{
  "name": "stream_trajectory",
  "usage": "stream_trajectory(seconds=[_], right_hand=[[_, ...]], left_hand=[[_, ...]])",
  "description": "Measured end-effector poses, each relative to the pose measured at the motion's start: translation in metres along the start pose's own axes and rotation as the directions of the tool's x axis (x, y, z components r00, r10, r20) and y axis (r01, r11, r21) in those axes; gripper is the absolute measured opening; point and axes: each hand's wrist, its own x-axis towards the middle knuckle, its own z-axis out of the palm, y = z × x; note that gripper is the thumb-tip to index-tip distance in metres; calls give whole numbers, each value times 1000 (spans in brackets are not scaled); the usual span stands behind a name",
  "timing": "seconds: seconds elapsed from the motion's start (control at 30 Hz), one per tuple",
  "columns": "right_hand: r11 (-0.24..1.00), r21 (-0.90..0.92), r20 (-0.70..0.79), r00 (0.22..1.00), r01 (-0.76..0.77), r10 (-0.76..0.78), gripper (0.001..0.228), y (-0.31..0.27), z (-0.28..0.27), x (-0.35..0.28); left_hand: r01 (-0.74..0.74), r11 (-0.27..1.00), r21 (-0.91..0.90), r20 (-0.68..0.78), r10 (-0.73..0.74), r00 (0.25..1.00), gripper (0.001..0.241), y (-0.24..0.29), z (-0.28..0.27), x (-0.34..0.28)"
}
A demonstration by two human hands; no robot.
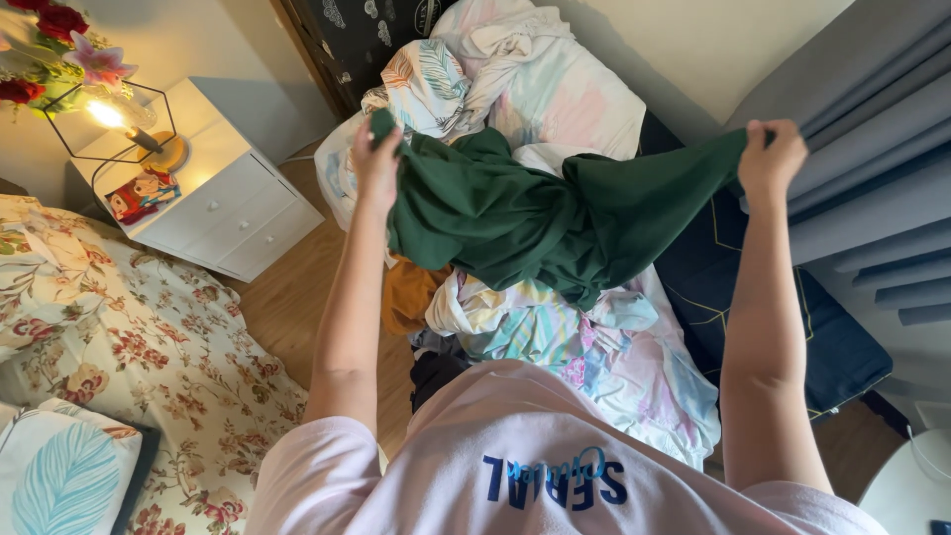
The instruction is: The person folds a white pillowcase with a feather pattern on a bed, smoothing it out and folding it into a neat square. They then pick up a dark green piece of clothing, shake it out, and begin folding it by hand.
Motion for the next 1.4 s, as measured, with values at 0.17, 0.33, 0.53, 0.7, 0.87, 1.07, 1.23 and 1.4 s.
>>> stream_trajectory(seconds=[0.17,0.33,0.53,0.7,0.87,1.07,1.23,1.4], right_hand=[[806,591,52,995,39,-86,16,-50,56,-20],[716,692,174,984,-97,-34,8,-179,47,-60],[527,771,415,910,-357,8,16,-226,61,-91],[292,825,538,830,-483,-148,36,-231,53,-89],[500,796,497,839,-340,-222,30,-233,46,-82],[682,728,359,889,-75,-285,15,-227,53,-75],[669,719,203,864,188,-461,12,-248,26,-64],[627,666,70,804,403,-591,14,-259,18,-65]], left_hand=[[-155,913,377,98,127,987,45,-71,62,-7],[-291,901,323,281,202,938,50,-80,147,-60],[-271,928,255,220,218,951,31,-90,169,-88],[-334,932,143,191,305,933,26,-81,161,-91],[-341,937,78,189,322,928,25,-80,160,-96],[-368,930,6,225,358,906,22,-66,159,-105],[-405,914,9,283,387,878,19,-47,159,-108],[-488,865,115,354,424,834,19,-29,154,-111]])
